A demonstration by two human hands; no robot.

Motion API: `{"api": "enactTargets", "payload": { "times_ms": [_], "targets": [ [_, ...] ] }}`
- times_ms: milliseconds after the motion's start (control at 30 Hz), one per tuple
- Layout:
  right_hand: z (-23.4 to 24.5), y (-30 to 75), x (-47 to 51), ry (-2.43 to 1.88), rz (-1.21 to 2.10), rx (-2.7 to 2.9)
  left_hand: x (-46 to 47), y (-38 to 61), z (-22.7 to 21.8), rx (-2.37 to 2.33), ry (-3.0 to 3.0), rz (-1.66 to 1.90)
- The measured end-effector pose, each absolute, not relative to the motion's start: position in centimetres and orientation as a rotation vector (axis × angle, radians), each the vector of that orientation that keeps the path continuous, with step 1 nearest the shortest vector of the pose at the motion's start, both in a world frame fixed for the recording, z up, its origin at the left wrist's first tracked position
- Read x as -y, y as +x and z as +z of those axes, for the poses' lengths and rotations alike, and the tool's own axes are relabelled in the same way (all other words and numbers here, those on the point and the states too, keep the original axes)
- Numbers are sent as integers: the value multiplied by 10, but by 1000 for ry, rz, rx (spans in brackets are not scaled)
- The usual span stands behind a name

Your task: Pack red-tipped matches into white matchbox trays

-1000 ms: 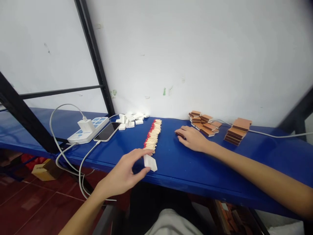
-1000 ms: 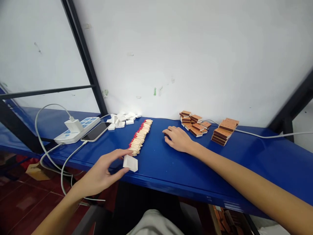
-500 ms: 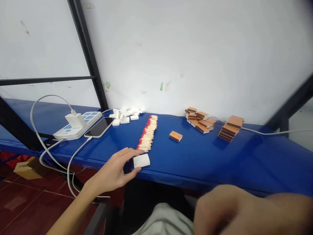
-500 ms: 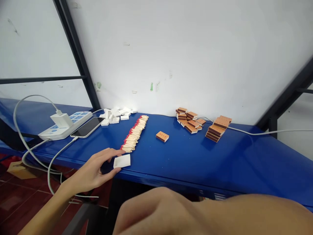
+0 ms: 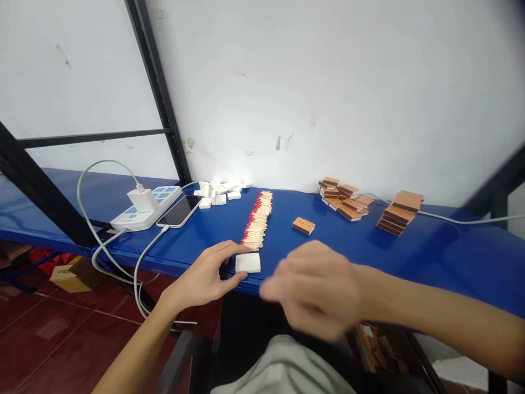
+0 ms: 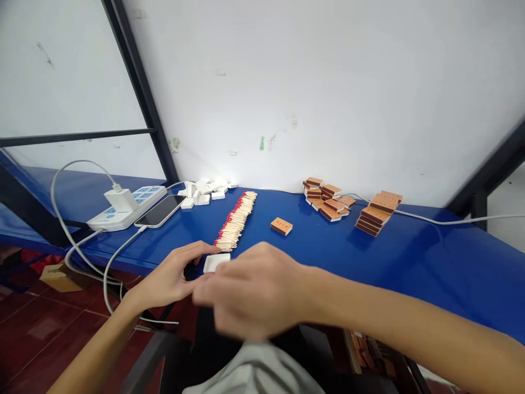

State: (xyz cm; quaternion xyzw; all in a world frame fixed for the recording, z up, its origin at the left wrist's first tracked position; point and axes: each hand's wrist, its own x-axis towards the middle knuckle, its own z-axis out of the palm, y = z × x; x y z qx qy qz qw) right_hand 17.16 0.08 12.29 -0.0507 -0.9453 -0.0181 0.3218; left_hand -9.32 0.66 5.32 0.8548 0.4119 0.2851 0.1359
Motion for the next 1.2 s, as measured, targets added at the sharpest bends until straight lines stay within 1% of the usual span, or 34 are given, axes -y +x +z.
{"api": "enactTargets", "payload": {
  "times_ms": [100,167,300,467,700,833,933,1033,1067,1100,1133,1200],
  "targets": [
    [98,160,-43,-415,139,2558,-7,-94,54,-1203,2454,798],
    [84,160,-67,-596,316,2499,-7,-96,53,-1226,2433,794],
    [69,161,-88,-749,384,2378,-8,-100,55,-1266,2380,778],
    [66,143,-87,-714,417,2372,-8,-102,56,-1184,2377,747],
    [51,132,-87,-773,481,2270,-2,-99,54,-1139,2424,762],
    [56,144,-80,-668,545,2210,2,-80,53,-1207,2496,772],
    [59,155,-74,-504,467,2320,-1,-66,48,-1196,2593,937],
    [57,159,-72,-458,375,2336,-8,-68,45,-1213,2577,1215],
    [57,158,-73,-458,366,2323,-10,-72,45,-1225,2554,1254],
    [56,157,-73,-457,361,2315,-12,-79,47,-1232,2541,1251],
    [55,156,-74,-453,359,2312,-14,-86,49,-1219,2561,1174],
    [55,153,-74,-452,342,2327,-17,-99,53,-1205,2649,934]
  ]
}}
